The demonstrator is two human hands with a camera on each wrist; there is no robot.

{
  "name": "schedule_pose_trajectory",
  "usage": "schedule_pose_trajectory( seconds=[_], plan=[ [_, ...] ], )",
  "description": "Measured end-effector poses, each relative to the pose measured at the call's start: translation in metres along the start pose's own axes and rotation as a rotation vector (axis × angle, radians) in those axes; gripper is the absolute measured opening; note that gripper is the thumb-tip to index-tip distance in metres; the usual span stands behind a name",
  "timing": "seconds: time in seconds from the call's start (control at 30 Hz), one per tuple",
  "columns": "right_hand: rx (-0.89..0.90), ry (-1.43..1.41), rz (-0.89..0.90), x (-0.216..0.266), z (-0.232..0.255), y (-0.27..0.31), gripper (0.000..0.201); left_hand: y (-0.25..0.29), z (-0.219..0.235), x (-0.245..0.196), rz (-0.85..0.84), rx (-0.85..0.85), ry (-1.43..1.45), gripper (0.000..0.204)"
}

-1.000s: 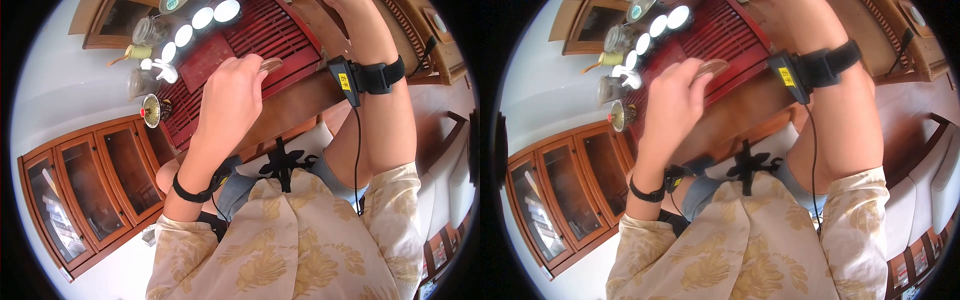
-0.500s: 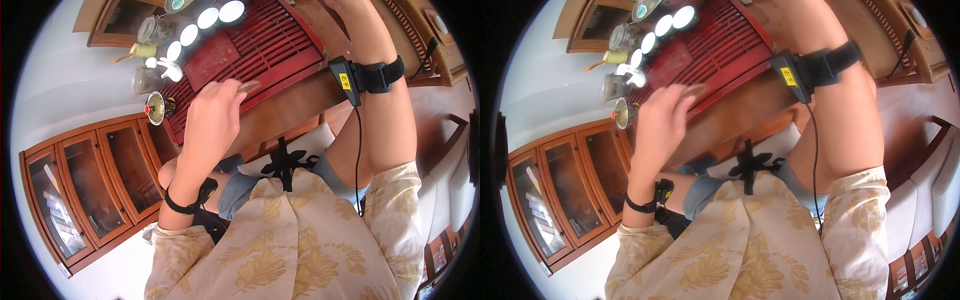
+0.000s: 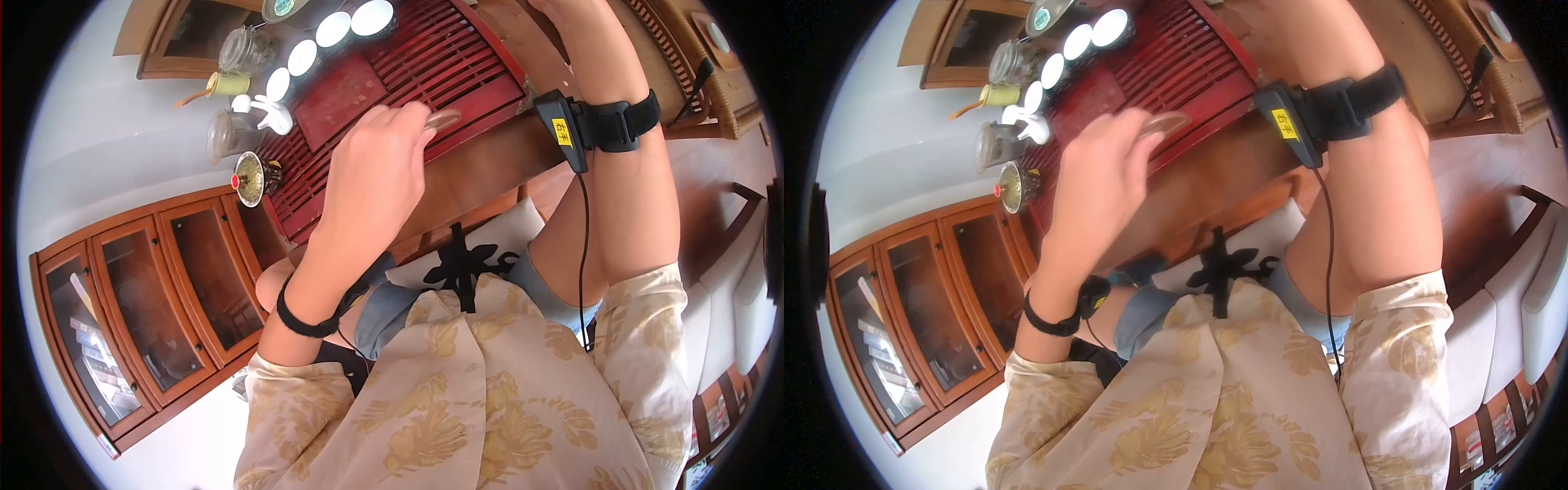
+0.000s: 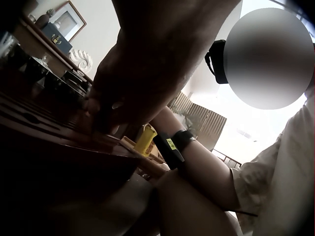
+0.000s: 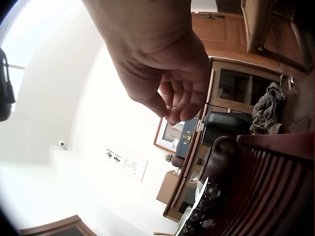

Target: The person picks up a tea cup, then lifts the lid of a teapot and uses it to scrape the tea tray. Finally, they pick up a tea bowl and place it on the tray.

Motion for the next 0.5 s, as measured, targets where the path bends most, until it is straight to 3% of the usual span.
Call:
schedule_pose_trajectory(
  seconds=[0.2,0.27,0.5],
  plan=[
    [0.028,0.010,0.042,0.007,0.002,0.008,0.026,0.047,0.009,0.027,0.108,0.032,-0.016,0.008],
    [0.019,-0.010,0.019,0.004,-0.001,0.003,0.026,0.057,0.006,0.030,0.078,-0.027,0.023,0.011],
    [0.016,-0.035,0.010,0.001,-0.002,-0.001,0.026,0.031,0.021,0.027,0.145,-0.120,0.130,0.016]
  ],
)
Point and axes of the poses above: each hand's wrist, its own y-axis away from the middle knuckle, its own z-axis out of the back of the hand, x = y × z, the point moved 3 cm from there along -y, towards the middle knuckle, and after that the axes turned 1 degree about -y, right-handed, at the moved point
